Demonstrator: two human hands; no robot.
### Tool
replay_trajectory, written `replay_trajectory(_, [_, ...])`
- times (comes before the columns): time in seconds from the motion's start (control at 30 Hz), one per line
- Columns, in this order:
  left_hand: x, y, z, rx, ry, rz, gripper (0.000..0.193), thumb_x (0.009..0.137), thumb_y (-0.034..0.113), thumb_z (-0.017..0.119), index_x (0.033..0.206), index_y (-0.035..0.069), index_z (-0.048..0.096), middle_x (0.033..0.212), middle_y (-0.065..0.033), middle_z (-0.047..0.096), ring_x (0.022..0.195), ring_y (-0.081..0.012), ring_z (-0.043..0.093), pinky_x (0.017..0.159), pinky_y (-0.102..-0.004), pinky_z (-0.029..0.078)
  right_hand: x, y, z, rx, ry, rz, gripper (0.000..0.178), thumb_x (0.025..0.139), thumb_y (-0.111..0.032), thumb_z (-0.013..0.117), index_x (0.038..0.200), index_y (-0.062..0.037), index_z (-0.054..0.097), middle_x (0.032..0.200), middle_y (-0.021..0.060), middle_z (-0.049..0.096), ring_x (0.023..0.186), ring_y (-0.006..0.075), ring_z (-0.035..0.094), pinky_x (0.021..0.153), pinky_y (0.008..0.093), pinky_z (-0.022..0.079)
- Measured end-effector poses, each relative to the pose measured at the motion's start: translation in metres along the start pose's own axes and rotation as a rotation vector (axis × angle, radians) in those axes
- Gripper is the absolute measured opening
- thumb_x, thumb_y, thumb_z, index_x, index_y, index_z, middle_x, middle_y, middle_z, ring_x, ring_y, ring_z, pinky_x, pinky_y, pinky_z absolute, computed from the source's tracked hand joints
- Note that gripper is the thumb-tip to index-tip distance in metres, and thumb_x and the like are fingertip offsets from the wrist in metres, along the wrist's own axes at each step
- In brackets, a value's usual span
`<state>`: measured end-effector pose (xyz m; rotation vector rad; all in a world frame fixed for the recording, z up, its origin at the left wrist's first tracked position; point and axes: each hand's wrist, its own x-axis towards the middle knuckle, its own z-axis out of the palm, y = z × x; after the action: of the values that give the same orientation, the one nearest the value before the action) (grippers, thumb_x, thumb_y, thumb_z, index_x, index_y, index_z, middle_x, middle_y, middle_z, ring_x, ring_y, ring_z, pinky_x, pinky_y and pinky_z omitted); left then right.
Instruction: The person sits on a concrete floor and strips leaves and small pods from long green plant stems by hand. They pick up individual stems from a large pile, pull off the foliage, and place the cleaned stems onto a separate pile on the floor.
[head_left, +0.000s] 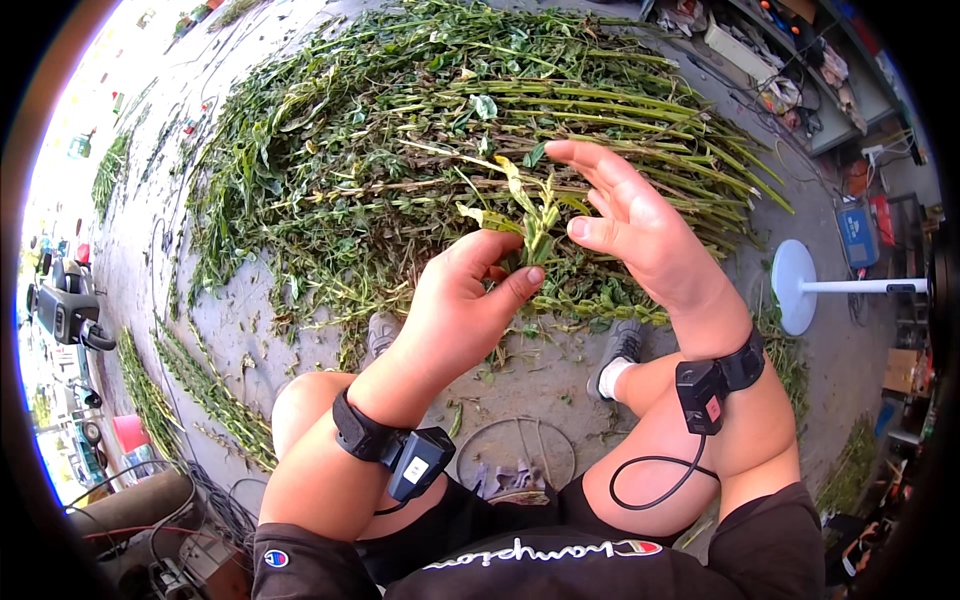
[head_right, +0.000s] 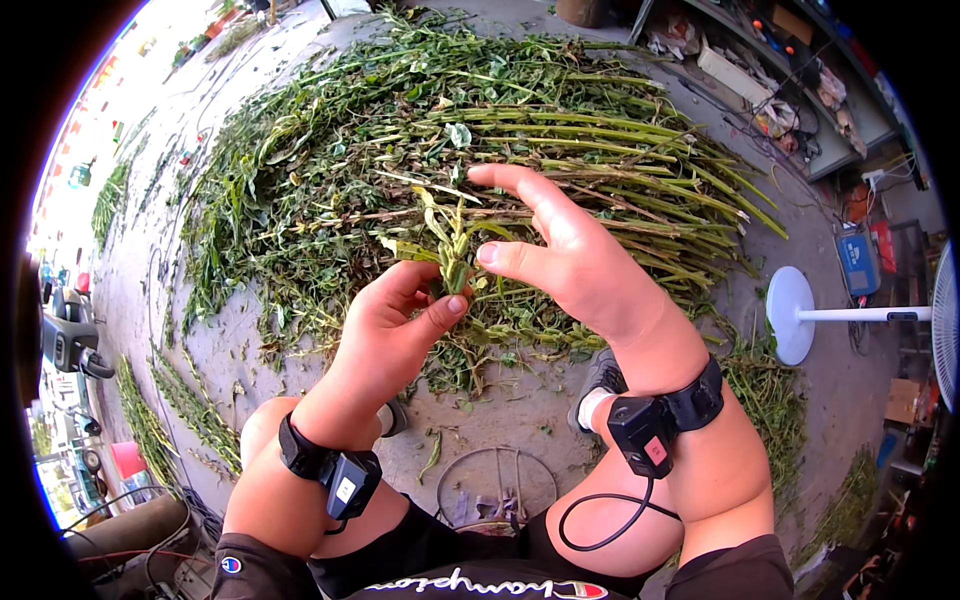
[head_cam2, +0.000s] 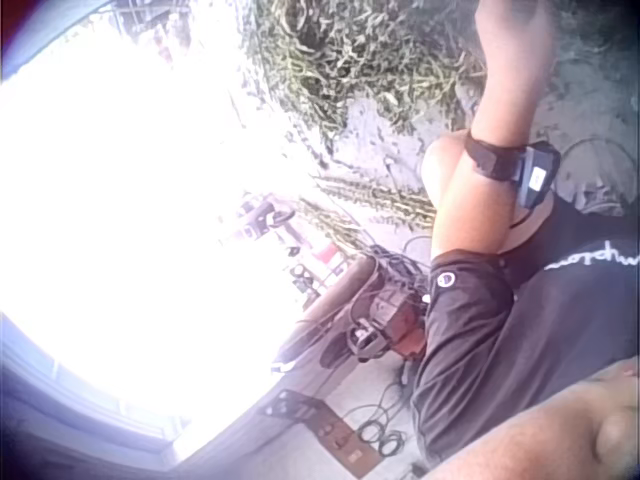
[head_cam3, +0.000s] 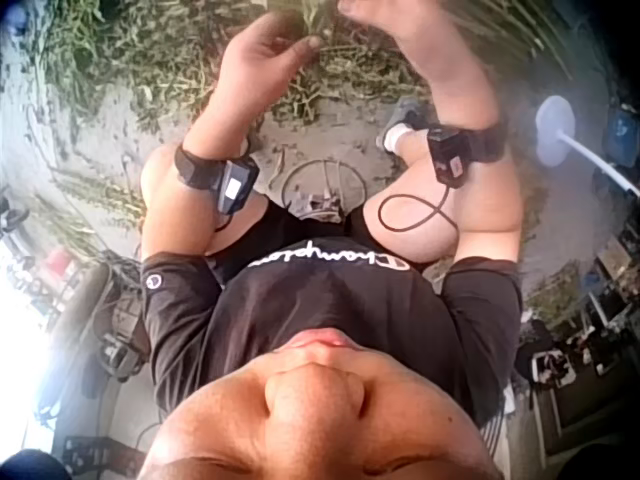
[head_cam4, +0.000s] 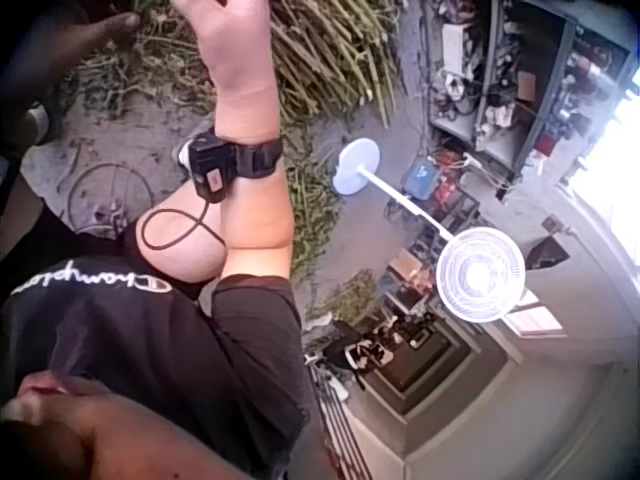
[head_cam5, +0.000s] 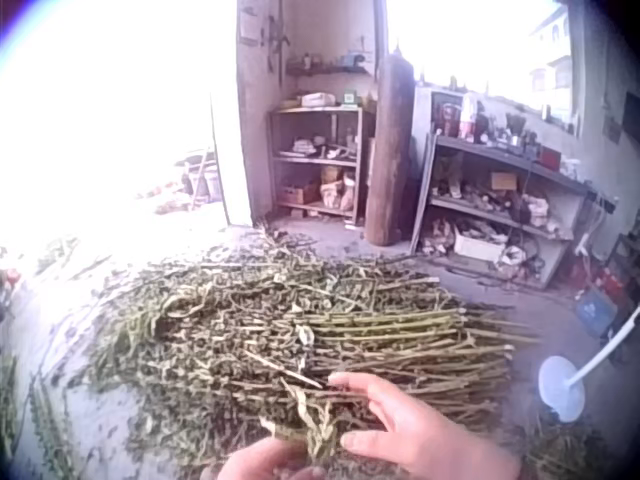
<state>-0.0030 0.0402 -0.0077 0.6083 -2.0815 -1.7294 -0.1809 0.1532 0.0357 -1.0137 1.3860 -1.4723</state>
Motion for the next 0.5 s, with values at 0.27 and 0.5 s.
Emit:
replay_trajectory(0.27, [-0.002,0.0,-0.005,0.137,-0.046,0.08,0.024,0.091,0.008,0.066,0.113,0.0,0.059,0.097,-0.0113,0.062,0.087,-0.0248,0.06,0.077,-0.0347,0.05,0.0,0.002,0.007,-0.5,0.055,-0.286,0.015,0.089,-0.011,0.069,0.096,0.0015,0.069,0.085,0.0106,0.065,0.079,0.0203,0.063,0.072,0.032,0.05])
replay_trajectory(0.5, [-0.001,0.01,-0.007,0.321,-0.037,0.257,0.023,0.089,0.007,0.065,0.11,0.0,0.059,0.095,-0.0172,0.061,0.086,-0.038,0.061,0.074,-0.0417,0.05,-0.004,0.001,0.006,-0.282,0.049,-0.165,0.011,0.092,-0.008,0.064,0.096,0.0014,0.067,0.085,0.006,0.065,0.079,0.0171,0.061,0.073,0.0284,0.049])
